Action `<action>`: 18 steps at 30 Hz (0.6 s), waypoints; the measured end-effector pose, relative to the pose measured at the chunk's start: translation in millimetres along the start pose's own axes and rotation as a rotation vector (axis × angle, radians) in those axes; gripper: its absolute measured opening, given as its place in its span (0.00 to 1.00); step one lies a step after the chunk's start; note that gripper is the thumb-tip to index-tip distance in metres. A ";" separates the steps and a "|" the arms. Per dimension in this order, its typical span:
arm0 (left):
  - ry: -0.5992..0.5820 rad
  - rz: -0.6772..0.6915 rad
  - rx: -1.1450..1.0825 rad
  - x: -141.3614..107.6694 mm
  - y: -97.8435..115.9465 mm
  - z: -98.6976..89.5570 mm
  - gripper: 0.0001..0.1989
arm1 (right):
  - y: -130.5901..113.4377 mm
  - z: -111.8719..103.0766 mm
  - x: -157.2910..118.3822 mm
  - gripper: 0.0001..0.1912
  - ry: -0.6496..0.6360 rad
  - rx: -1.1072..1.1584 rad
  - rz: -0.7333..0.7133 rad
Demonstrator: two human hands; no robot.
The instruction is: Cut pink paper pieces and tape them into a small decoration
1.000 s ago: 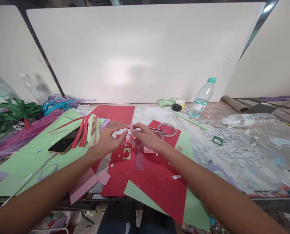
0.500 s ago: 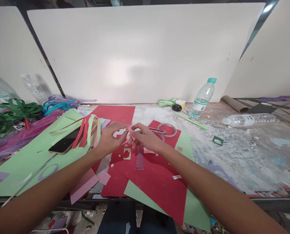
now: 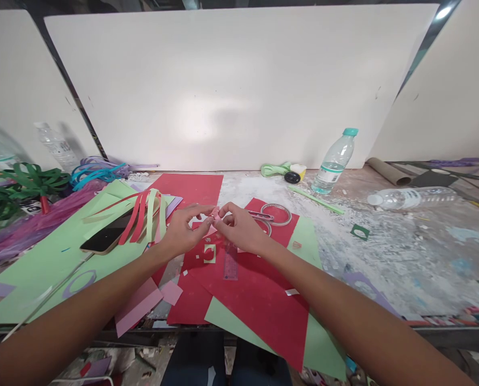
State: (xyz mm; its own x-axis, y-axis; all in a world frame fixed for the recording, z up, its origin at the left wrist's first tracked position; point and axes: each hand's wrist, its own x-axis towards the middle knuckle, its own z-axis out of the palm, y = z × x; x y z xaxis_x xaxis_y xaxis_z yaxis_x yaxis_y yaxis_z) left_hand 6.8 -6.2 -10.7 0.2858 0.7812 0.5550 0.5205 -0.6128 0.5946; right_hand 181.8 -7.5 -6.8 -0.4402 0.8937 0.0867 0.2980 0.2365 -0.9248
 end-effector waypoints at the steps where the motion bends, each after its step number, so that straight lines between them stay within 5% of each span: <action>1: -0.006 -0.023 -0.018 0.2 0.5 -0.1 0.13 | -0.7 0.6 -0.8 0.11 0.007 -0.036 -0.001; 9: -0.027 -0.164 -0.159 1.1 -4.2 0.9 0.15 | -3.6 3.7 -2.8 0.07 0.098 -0.281 -0.039; 18: -0.010 -0.179 -0.143 1.6 -6.4 1.8 0.14 | -1.5 4.7 -3.6 0.06 0.078 -0.246 -0.071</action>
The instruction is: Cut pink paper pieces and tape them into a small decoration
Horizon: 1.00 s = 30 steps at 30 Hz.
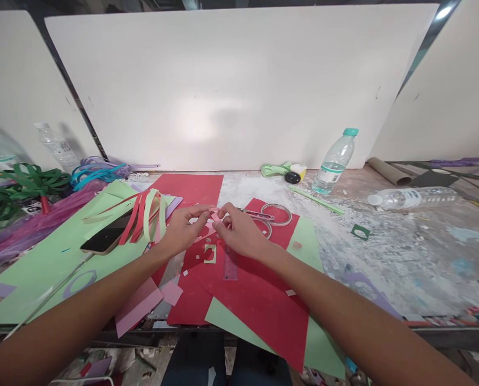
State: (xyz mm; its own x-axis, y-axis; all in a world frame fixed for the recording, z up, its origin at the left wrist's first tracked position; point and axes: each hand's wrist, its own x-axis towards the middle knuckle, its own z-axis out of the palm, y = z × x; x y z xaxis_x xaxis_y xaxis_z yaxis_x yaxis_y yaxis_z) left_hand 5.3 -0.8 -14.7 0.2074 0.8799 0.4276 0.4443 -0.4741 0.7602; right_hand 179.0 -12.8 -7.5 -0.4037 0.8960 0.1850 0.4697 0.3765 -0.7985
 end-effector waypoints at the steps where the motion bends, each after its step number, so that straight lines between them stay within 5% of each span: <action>1: 0.002 0.003 0.003 0.0 -0.5 0.2 0.14 | 0.0 0.1 -0.1 0.06 0.001 0.005 -0.009; 30: -0.055 0.263 0.295 -6.1 -3.0 4.5 0.22 | 3.1 -1.9 4.3 0.09 0.028 0.154 0.064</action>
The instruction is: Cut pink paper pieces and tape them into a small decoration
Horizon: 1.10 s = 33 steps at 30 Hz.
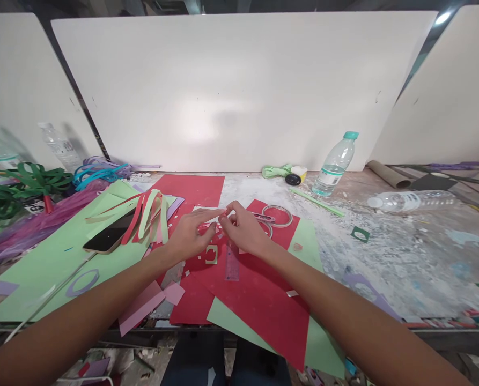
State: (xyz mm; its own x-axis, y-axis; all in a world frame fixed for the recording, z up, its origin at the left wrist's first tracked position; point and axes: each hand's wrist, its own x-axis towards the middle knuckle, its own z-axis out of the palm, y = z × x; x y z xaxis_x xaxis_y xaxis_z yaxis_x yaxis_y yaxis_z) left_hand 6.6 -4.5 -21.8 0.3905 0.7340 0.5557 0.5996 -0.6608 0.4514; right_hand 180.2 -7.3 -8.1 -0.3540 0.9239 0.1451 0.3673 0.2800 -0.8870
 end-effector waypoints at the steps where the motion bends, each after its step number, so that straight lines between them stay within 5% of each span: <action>1: 0.003 0.013 0.005 0.1 -1.3 0.7 0.22 | 0.3 -0.2 0.3 0.09 -0.004 0.017 -0.008; 13: 0.135 0.176 0.030 3.3 -5.8 -3.1 0.14 | -1.6 0.7 1.0 0.14 -0.168 0.204 0.024; 21: 0.203 -0.016 -0.018 5.0 -3.8 -8.5 0.13 | -0.5 -1.6 -0.3 0.17 -0.142 0.262 0.043; 33: 0.043 -0.183 -0.333 8.6 -2.0 -13.7 0.12 | 3.7 -9.7 5.6 0.13 -0.038 0.117 -0.043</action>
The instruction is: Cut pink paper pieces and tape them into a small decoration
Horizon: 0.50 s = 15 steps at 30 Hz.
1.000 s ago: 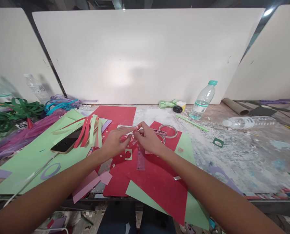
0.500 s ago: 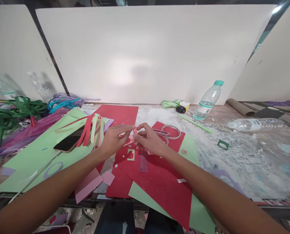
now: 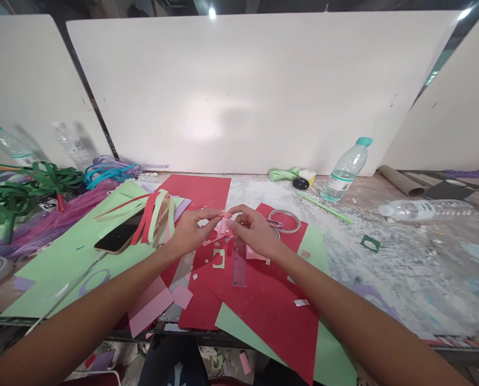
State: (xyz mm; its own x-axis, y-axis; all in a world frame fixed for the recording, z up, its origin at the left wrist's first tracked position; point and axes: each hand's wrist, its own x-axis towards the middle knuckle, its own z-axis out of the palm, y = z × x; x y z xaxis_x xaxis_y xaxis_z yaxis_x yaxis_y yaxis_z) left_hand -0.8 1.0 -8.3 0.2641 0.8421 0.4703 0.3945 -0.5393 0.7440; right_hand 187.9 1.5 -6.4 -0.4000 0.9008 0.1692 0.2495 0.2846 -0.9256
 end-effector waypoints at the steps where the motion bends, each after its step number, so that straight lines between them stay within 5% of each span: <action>1: -0.007 0.000 -0.003 -0.3 0.7 0.6 0.11 | 0.0 -0.2 -0.1 0.12 0.006 -0.013 0.002; 15: -0.100 -0.109 -0.005 -1.2 7.0 2.7 0.12 | 1.6 -5.4 -1.0 0.13 0.066 -0.078 -0.030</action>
State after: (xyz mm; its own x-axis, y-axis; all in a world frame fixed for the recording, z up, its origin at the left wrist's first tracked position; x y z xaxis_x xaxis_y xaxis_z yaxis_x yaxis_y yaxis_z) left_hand 4.0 -3.9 -5.0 0.3065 0.8900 0.3375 0.4208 -0.4447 0.7907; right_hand 193.4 2.7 -6.2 -0.3504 0.9102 0.2208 0.3070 0.3343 -0.8911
